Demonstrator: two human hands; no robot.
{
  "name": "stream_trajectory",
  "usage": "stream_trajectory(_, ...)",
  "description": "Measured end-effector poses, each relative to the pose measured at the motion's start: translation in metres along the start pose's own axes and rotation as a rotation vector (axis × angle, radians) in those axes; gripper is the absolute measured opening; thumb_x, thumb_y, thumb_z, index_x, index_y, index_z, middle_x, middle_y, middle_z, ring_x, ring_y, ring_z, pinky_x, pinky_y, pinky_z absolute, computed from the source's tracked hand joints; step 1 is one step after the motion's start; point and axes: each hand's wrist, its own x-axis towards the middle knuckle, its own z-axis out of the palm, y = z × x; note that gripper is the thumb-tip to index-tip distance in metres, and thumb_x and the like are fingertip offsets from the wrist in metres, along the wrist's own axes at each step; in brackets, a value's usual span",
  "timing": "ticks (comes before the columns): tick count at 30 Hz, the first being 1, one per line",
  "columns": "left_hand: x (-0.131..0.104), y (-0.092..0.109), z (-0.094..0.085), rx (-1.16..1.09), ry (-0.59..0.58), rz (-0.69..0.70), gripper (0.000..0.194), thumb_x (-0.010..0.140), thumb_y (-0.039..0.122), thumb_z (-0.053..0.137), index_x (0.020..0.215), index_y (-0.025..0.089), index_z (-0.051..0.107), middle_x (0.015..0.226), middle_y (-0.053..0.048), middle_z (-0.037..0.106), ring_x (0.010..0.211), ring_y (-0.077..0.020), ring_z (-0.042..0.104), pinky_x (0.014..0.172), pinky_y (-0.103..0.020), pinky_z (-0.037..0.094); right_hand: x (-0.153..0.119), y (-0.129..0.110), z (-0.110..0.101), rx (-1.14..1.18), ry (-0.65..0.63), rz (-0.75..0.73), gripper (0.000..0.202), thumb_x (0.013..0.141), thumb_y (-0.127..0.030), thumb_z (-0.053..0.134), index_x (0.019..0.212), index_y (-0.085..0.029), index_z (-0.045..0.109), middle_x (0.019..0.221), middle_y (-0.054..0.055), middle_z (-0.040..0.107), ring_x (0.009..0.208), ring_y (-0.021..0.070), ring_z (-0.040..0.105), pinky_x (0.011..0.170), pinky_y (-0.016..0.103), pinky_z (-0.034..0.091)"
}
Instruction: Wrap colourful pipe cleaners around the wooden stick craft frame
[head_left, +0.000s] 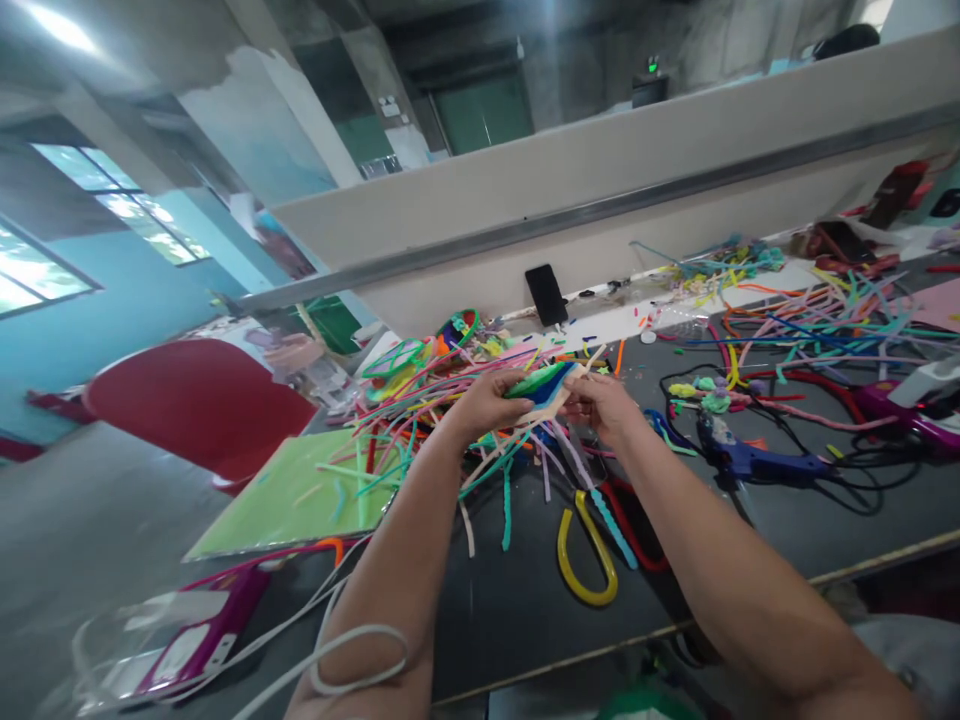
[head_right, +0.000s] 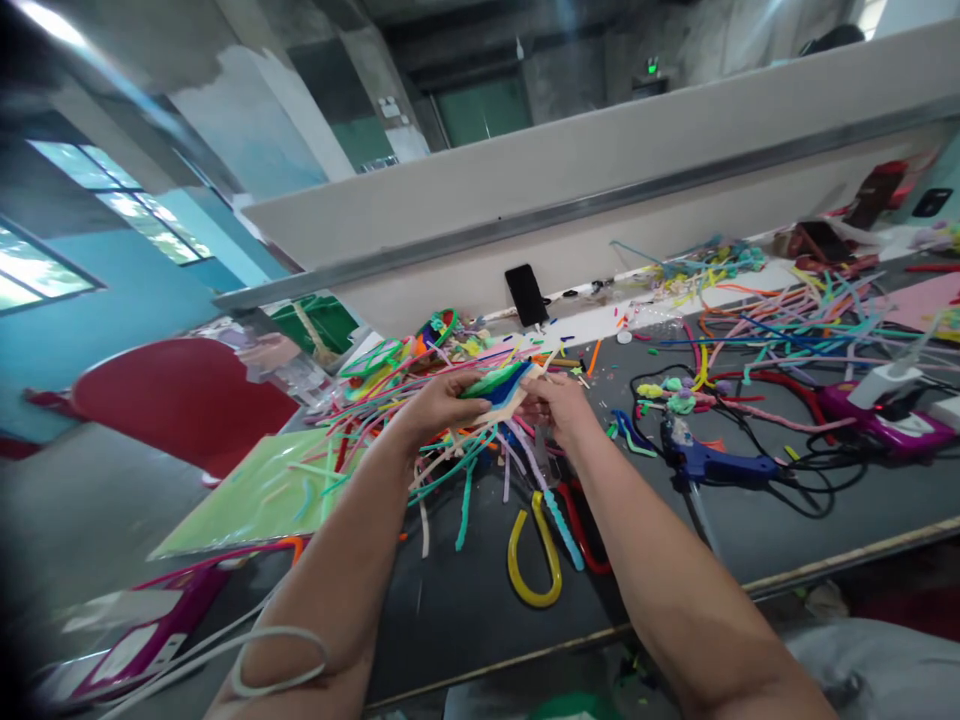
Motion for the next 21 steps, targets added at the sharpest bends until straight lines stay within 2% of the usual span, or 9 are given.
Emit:
stream_trajectory(4, 0.003, -0.008, 0.008, -0.051, 0.070, 0.007, 0.031, 0.063, 0.033, 0.073, 0.089, 0.016, 0.069, 0.071, 0.001, 0.059, 0.061, -0.0115, 0.051, 0.057, -0.021, 0.040, 0.001, 0.001, -0.004, 0.004, 0.018, 0.026, 0.028, 0.059, -0.034, 0.078, 0.076, -0.016, 0.062, 0.059, 0.001, 0.068, 0.050, 0.0143, 0.065, 0.043, 0.019, 0.049)
stream_trajectory(9, 0.000, 0.000, 0.008, -0.087, 0.039, -0.060, 0.040, 0.060, 0.030, 0.075, 0.097, 0.015, 0.069, 0.078, -0.002, 0.064, 0.060, -0.0121, 0.055, 0.055, -0.021, 0.041, -0.001, 0.001, -0.008, 0.013, 0.000, 0.028, 0.028, 0.061, -0.034, 0.078, 0.076, -0.016, 0.063, 0.063, 0.002, 0.069, 0.051, 0.0135, 0.065, 0.043, 0.019, 0.050)
stream_trajectory(15, -0.008, 0.009, 0.001, -0.156, 0.090, -0.090, 0.039, 0.059, 0.031, 0.077, 0.094, 0.015, 0.070, 0.079, -0.002, 0.066, 0.062, -0.0142, 0.059, 0.058, -0.023, 0.045, -0.007, 0.001, -0.005, 0.046, -0.175, 0.075, 0.031, 0.063, -0.033, 0.080, 0.087, -0.019, 0.067, 0.076, 0.002, 0.072, 0.058, 0.0119, 0.066, 0.051, 0.021, 0.054)
stream_trajectory(21, -0.012, 0.013, -0.001, -0.099, 0.109, -0.071, 0.039, 0.061, 0.031, 0.077, 0.095, 0.014, 0.069, 0.079, -0.002, 0.065, 0.064, -0.0140, 0.059, 0.060, -0.023, 0.047, -0.011, 0.006, -0.005, 0.003, -0.315, 0.184, 0.028, 0.059, -0.024, 0.083, 0.080, -0.011, 0.069, 0.065, 0.002, 0.068, 0.048, 0.0060, 0.056, 0.050, 0.018, 0.050)
